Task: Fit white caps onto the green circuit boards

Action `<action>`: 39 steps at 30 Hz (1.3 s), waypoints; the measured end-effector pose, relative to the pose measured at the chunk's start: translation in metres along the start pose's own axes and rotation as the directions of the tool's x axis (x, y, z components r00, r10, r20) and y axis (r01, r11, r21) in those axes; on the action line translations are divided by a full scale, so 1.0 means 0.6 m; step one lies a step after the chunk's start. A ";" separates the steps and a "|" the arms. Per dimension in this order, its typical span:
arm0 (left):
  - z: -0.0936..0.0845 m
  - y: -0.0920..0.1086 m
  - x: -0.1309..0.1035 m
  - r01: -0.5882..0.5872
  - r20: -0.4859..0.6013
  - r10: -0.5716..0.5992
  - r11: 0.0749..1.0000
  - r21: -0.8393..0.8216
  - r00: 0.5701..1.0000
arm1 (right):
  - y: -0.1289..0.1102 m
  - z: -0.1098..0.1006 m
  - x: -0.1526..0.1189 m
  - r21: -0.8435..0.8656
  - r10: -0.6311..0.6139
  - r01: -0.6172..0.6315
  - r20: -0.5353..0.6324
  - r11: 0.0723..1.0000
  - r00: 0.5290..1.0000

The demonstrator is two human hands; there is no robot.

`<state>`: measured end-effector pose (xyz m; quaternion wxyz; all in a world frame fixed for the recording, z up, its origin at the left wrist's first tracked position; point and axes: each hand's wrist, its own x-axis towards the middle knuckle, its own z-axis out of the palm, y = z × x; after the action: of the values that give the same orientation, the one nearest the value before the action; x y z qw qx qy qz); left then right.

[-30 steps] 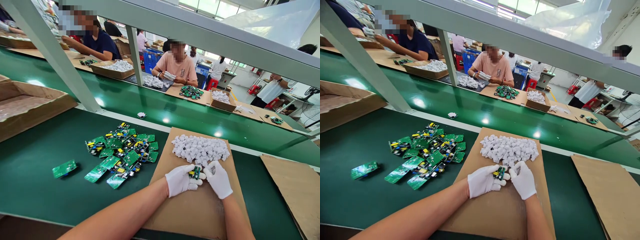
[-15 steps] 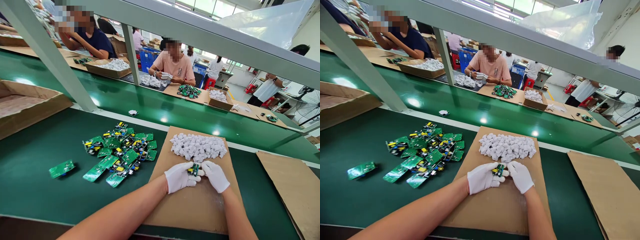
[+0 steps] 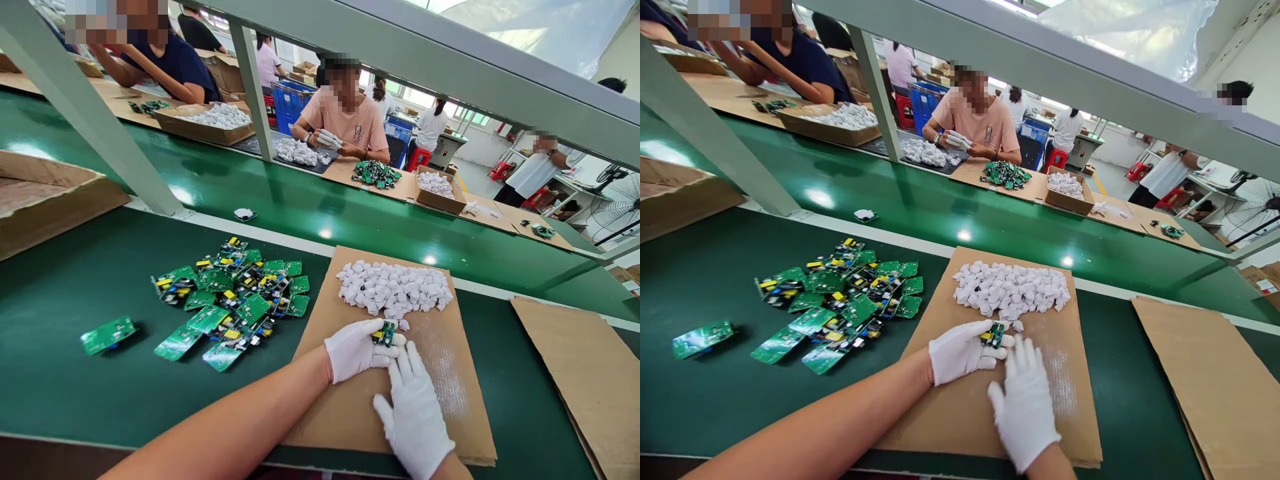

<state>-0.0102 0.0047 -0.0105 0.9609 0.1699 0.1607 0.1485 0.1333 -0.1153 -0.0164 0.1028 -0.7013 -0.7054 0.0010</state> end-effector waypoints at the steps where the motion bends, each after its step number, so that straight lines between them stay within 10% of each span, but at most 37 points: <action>1: 0.000 0.000 0.000 -0.005 -0.001 0.005 1.000 -0.005 1.000 | -0.006 0.004 -0.007 -0.044 -0.060 0.062 0.047 0.997 0.997; 4: -0.001 0.000 -0.001 -0.009 0.009 0.009 1.000 -0.011 1.000 | 0.011 -0.001 -0.001 -0.124 -0.112 0.128 0.129 0.984 0.985; 9: -0.004 0.001 -0.001 0.001 -0.004 -0.001 1.000 -0.009 1.000 | 0.035 -0.013 0.019 -0.220 0.117 -0.093 0.096 0.971 0.988; 14: 0.000 0.001 -0.001 0.004 -0.021 -0.004 1.000 -0.017 1.000 | 0.023 -0.008 0.005 -0.105 -0.121 0.145 0.205 0.984 0.971; 18: 0.002 0.002 -0.002 0.009 -0.033 -0.010 1.000 -0.009 0.999 | 0.040 -0.012 0.009 -0.206 0.079 -0.061 0.081 0.977 0.994; 23: 0.003 0.003 -0.002 0.017 -0.017 -0.016 1.000 0.005 1.000 | 0.038 -0.008 0.008 -0.096 -0.121 0.133 0.119 0.986 0.985; 27: 0.010 0.005 -0.006 0.001 -0.013 0.000 0.999 0.037 1.000 | 0.092 -0.007 0.018 -0.137 0.060 -0.055 0.032 0.989 0.998; 34: 0.012 0.001 -0.010 -0.059 0.022 0.057 0.989 0.137 0.998 | 0.130 -0.006 0.028 0.014 0.090 -0.089 -0.106 0.996 0.990; 39: 0.017 -0.005 -0.008 -0.045 -0.004 0.047 0.977 0.207 0.999 | 0.076 -0.040 0.040 0.544 0.256 -0.170 -0.085 0.822 0.963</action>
<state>-0.0102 -0.0025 -0.0013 0.9335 0.2719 0.1757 0.1542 0.1819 -0.0945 0.0041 0.3461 -0.7178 -0.5844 0.1535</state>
